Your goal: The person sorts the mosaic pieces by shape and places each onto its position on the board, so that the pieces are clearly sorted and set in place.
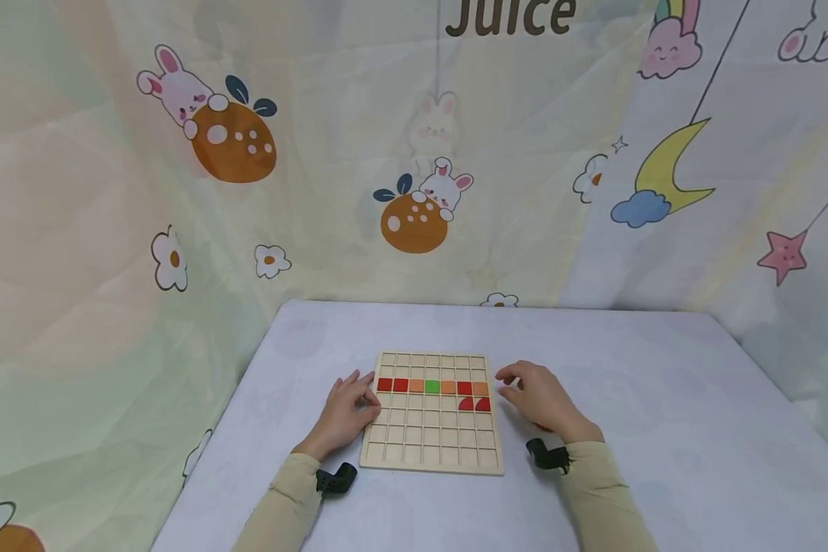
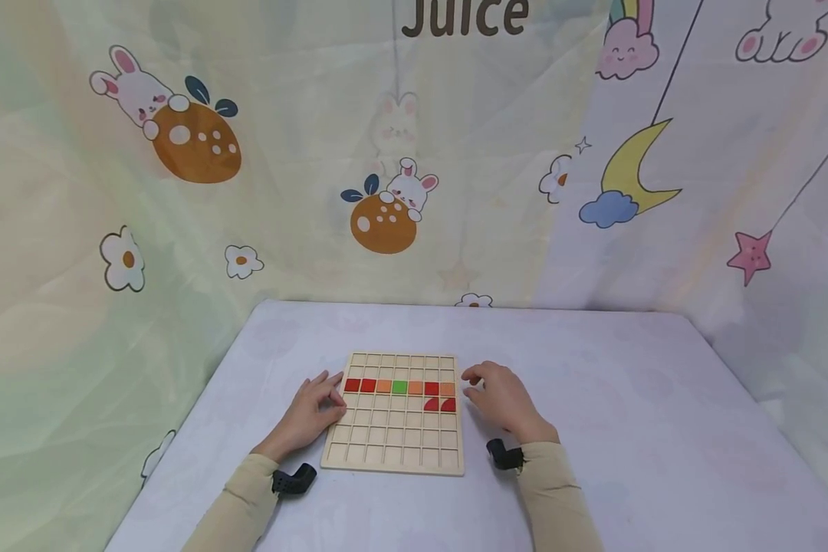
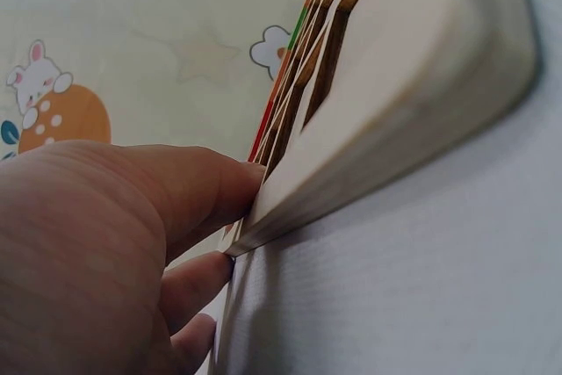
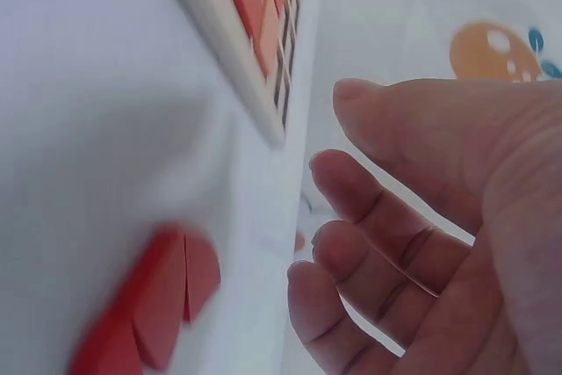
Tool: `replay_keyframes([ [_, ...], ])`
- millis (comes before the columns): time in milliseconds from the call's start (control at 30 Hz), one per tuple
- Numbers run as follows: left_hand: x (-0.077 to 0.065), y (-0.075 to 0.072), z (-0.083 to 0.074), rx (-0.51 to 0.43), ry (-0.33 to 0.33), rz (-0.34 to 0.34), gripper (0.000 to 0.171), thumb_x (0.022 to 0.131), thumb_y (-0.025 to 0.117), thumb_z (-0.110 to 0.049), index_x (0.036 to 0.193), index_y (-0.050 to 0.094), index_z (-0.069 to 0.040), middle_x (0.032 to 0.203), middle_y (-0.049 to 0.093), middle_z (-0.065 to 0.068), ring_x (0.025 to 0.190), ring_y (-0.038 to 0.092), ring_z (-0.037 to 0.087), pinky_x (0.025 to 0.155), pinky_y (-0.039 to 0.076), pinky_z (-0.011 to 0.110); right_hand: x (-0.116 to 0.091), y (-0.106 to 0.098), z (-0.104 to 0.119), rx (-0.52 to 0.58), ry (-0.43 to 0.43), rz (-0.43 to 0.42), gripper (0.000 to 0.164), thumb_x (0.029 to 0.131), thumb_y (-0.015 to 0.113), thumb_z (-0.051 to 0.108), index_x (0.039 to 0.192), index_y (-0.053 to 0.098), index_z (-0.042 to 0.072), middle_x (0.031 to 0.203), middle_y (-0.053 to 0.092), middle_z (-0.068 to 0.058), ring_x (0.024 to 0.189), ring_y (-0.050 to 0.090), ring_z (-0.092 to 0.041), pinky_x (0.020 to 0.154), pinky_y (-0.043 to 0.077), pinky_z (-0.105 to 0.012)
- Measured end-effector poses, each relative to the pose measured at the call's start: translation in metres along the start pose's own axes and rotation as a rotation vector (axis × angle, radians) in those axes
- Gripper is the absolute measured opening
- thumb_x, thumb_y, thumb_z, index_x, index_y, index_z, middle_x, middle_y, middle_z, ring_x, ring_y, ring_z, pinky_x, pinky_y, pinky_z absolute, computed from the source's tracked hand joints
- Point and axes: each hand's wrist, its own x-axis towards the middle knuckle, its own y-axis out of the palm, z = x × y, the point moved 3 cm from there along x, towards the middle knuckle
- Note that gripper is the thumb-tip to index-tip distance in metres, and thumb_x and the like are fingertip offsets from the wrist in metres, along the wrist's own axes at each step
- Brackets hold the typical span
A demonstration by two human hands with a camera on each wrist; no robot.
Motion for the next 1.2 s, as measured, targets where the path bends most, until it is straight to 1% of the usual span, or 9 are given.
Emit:
replay_keyframes([
  [133, -0.001, 0.0, 0.0, 0.0, -0.002, 0.0, 0.019, 0.086, 0.073, -0.014, 0.078, 0.06, -0.025, 0.149, 0.046, 0.012, 0.146, 0.025, 0.035, 0.12, 0.005, 0.053, -0.001, -0.008, -0.014, 0.006, 0.033, -0.012, 0.026, 0.086, 0.074, 0.014, 0.112, 0.07, 0.01, 0.1, 0.066, -0.002, 0.085, 0.056, -0.019, 0.074, 0.054, -0.035],
  [400, -0.001, 0.001, 0.0, -0.005, 0.003, -0.003, 0.019, 0.086, 0.073, -0.013, 0.078, 0.06, -0.025, 0.149, 0.046, 0.012, 0.146, 0.025, 0.036, 0.12, 0.005, 0.053, -0.003, -0.011, -0.028, 0.042, 0.076, -0.005, 0.026, 0.088, 0.071, 0.015, 0.113, 0.069, 0.007, 0.101, 0.066, -0.007, 0.083, 0.056, -0.02, 0.066, 0.053, -0.028],
  [567, -0.001, 0.001, 0.001, -0.005, 0.008, -0.006, 0.019, 0.085, 0.073, -0.013, 0.077, 0.06, -0.025, 0.148, 0.046, 0.012, 0.146, 0.025, 0.036, 0.12, 0.005, 0.054, -0.007, -0.013, -0.034, 0.059, 0.109, 0.049, 0.027, 0.089, 0.07, 0.015, 0.114, 0.068, 0.006, 0.1, 0.066, -0.007, 0.083, 0.058, -0.02, 0.065, 0.056, -0.029],
  [733, -0.001, 0.001, 0.001, -0.008, 0.011, -0.008, 0.019, 0.085, 0.073, -0.013, 0.077, 0.06, -0.025, 0.148, 0.046, 0.013, 0.145, 0.025, 0.036, 0.12, 0.005, 0.054, -0.01, -0.013, -0.04, 0.12, 0.167, 0.108, 0.027, 0.09, 0.068, 0.011, 0.116, 0.066, 0.006, 0.1, 0.065, -0.007, 0.074, 0.061, -0.016, 0.063, 0.057, -0.031],
  [833, -0.001, 0.001, 0.001, -0.011, 0.011, -0.008, 0.019, 0.085, 0.073, -0.013, 0.077, 0.06, -0.025, 0.148, 0.046, 0.013, 0.145, 0.025, 0.036, 0.12, 0.005, 0.054, -0.011, -0.013, -0.045, 0.135, 0.175, 0.133, 0.026, 0.089, 0.066, 0.007, 0.115, 0.066, 0.005, 0.1, 0.065, -0.007, 0.072, 0.061, -0.015, 0.065, 0.057, -0.032],
  [1000, -0.001, 0.001, 0.001, -0.012, 0.01, -0.008, 0.019, 0.085, 0.073, -0.013, 0.078, 0.06, -0.025, 0.148, 0.046, 0.013, 0.145, 0.025, 0.037, 0.12, 0.005, 0.054, -0.013, -0.013, -0.05, 0.138, 0.18, 0.154, 0.03, 0.085, 0.063, 0.0, 0.115, 0.066, 0.003, 0.1, 0.065, -0.008, 0.075, 0.062, -0.016, 0.067, 0.057, -0.033],
  [1200, -0.001, 0.0, 0.0, -0.015, 0.005, -0.006, 0.019, 0.085, 0.073, -0.013, 0.078, 0.061, -0.025, 0.149, 0.046, 0.013, 0.146, 0.024, 0.036, 0.12, 0.004, 0.054, -0.013, -0.013, -0.049, 0.125, 0.176, 0.168, 0.032, 0.081, 0.062, -0.003, 0.111, 0.069, 0.005, 0.1, 0.063, -0.009, 0.082, 0.057, -0.022, 0.063, 0.056, -0.034],
])
